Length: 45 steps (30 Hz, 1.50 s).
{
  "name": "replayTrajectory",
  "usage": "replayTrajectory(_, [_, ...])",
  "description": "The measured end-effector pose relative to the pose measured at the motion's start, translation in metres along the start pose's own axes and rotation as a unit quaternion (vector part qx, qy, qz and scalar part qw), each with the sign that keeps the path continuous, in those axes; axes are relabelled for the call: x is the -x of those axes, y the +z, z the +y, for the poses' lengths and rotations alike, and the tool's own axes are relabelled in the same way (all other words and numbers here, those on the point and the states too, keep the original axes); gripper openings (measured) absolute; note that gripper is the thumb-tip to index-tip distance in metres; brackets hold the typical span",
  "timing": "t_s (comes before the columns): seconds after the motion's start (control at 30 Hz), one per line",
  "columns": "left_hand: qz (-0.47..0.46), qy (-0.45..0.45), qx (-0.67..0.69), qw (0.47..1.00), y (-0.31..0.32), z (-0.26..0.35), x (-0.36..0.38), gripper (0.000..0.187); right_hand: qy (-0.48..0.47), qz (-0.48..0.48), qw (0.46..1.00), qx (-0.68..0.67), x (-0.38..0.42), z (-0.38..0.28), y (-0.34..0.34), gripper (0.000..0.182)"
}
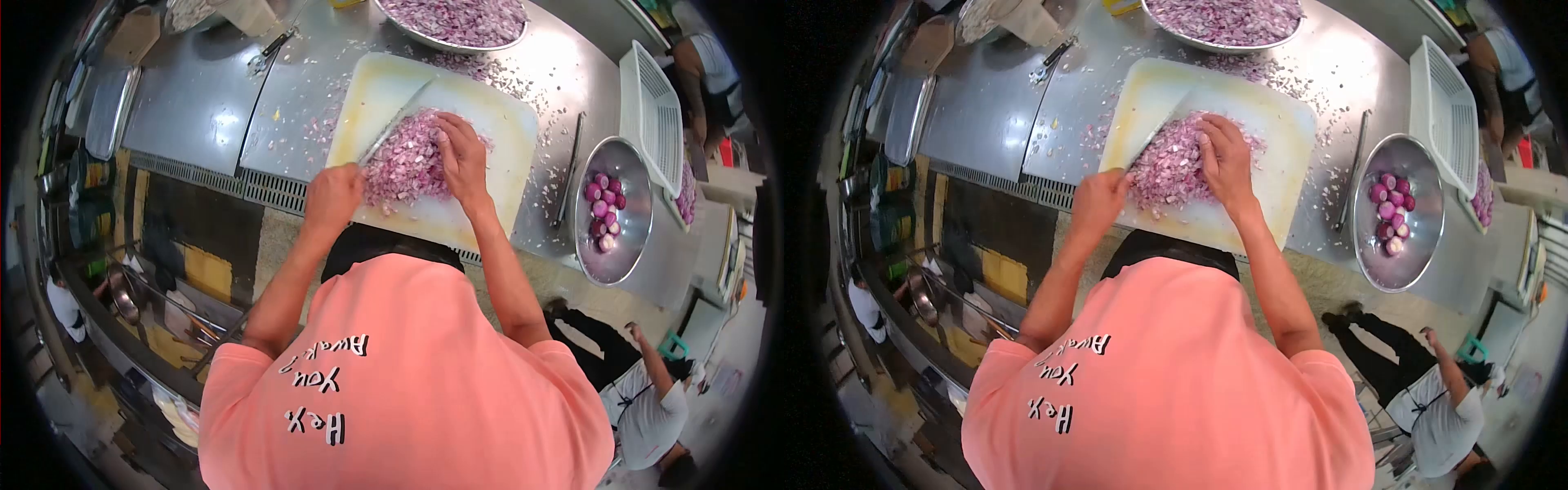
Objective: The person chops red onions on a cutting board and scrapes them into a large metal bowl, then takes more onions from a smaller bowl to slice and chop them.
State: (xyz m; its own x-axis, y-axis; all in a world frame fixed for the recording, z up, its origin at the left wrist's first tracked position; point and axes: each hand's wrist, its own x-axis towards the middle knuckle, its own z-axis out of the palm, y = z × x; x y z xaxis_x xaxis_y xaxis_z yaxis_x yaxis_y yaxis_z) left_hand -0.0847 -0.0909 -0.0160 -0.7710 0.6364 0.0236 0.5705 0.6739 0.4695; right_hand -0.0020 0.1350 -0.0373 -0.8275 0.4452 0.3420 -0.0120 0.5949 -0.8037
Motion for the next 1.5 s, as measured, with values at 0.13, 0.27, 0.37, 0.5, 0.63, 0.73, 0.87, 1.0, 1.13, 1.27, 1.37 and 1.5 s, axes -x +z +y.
replayTrajectory(0.13, [-0.005, -0.104, 0.111, 0.988, -0.012, -0.056, 0.025, 0.035, -0.046, -0.002, 0.998, 0.039, 0.005, -0.011, -0.003, 0.026])
replayTrajectory(0.27, [-0.039, -0.295, 0.373, 0.879, -0.016, -0.062, 0.081, 0.037, -0.051, -0.012, 0.998, 0.031, 0.007, -0.021, -0.003, 0.030])
replayTrajectory(0.37, [-0.004, -0.358, 0.475, 0.804, 0.031, -0.056, 0.117, 0.035, -0.058, -0.010, 0.997, 0.042, 0.009, -0.021, 0.007, 0.032])
replayTrajectory(0.5, [-0.018, -0.345, 0.539, 0.768, 0.060, 0.006, 0.092, 0.029, -0.064, -0.008, 0.995, 0.082, 0.007, -0.020, 0.026, 0.034])
replayTrajectory(0.63, [-0.045, -0.296, 0.557, 0.775, 0.072, 0.041, 0.047, 0.024, -0.059, -0.011, 0.991, 0.120, 0.003, -0.009, 0.039, 0.035])
replayTrajectory(0.73, [-0.057, -0.275, 0.559, 0.780, 0.063, 0.047, 0.034, 0.022, -0.042, 0.022, 0.998, 0.045, -0.004, -0.002, 0.040, 0.034])
replayTrajectory(0.87, [-0.078, -0.298, 0.564, 0.766, 0.041, 0.053, 0.030, 0.021, 0.001, 0.050, 0.998, -0.033, -0.007, -0.011, 0.037, 0.034])
replayTrajectory(1.0, [-0.080, -0.315, 0.575, 0.751, 0.011, 0.072, 0.027, 0.022, 0.007, 0.082, 0.995, -0.064, -0.015, -0.033, 0.028, 0.034])
replayTrajectory(1.13, [-0.065, -0.296, 0.562, 0.770, -0.021, 0.088, 0.005, 0.022, -0.018, 0.117, 0.989, -0.086, -0.049, -0.054, 0.010, 0.033])
replayTrajectory(1.27, [-0.025, -0.222, 0.500, 0.836, -0.052, 0.110, -0.049, 0.024, -0.079, 0.170, 0.979, -0.085, -0.115, -0.050, -0.001, 0.032])
replayTrajectory(1.37, [0.016, -0.162, 0.497, 0.852, -0.048, 0.109, -0.112, 0.023, -0.106, 0.190, 0.970, -0.106, -0.182, -0.042, -0.010, 0.031])
replayTrajectory(1.5, [0.051, -0.109, 0.468, 0.876, -0.048, 0.114, -0.201, 0.023, -0.067, 0.149, 0.983, -0.085, -0.264, 0.011, -0.004, 0.043])
